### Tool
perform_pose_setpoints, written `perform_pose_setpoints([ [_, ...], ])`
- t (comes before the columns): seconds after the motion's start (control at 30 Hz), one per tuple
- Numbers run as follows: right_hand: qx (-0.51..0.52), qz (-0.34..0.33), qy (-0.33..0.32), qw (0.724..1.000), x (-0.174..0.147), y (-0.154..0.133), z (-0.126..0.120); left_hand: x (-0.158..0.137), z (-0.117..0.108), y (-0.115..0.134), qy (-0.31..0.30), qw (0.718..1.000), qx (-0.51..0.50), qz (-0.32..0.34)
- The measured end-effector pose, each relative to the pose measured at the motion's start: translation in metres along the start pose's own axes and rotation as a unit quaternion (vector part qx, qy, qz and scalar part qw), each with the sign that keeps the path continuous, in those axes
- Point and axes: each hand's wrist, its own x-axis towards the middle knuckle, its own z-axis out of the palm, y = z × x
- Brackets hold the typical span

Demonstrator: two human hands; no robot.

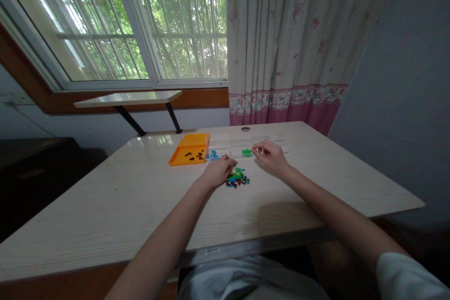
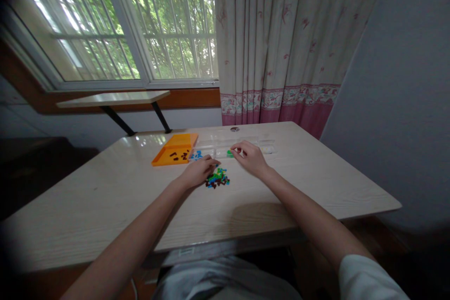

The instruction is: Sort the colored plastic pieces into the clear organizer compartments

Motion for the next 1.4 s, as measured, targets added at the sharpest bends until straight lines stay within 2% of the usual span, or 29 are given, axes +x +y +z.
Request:
perform_pose_setpoints([
  [0.13,0.0,0.002,-0.001,1.0,0.0,0.001,-0.001,0.001,0.001,-0.001,-0.01,1.0,0.01,-0.015],
  [0.4,-0.007,-0.008,-0.009,1.0,-0.001,0.001,0.0,0.002,0.001,-0.002,-0.008,1.0,-0.005,0.003],
  [0.47,-0.029,-0.021,-0.036,0.999,0.002,0.007,-0.005,0.001,0.0,-0.002,-0.01,1.0,-0.01,0.001],
  [0.57,-0.084,-0.036,-0.111,0.99,0.007,0.026,-0.02,0.001,-0.002,-0.001,-0.01,1.0,-0.013,-0.001],
  [0.8,-0.217,0.11,-0.21,0.947,0.005,0.091,-0.055,0.002,0.0,-0.003,0.005,1.0,-0.022,0.008],
  [0.9,-0.263,0.168,-0.206,0.927,-0.002,0.105,-0.059,0.003,0.0,-0.003,0.009,1.0,-0.021,-0.004],
  [1.0,-0.284,0.187,-0.192,0.921,-0.004,0.109,-0.059,0.003,-0.002,-0.002,0.021,0.999,-0.043,-0.006],
  [1.17,-0.235,0.145,-0.181,0.944,-0.001,0.09,-0.044,0.005,-0.002,-0.001,0.069,0.991,-0.112,-0.003],
  [1.27,-0.173,0.076,-0.191,0.963,-0.002,0.059,-0.021,0.007,-0.001,0.0,0.092,0.984,-0.155,-0.013],
  [1.4,-0.118,-0.005,-0.214,0.97,-0.006,0.014,0.009,0.01,0.0,0.004,0.102,0.969,-0.224,-0.024],
])
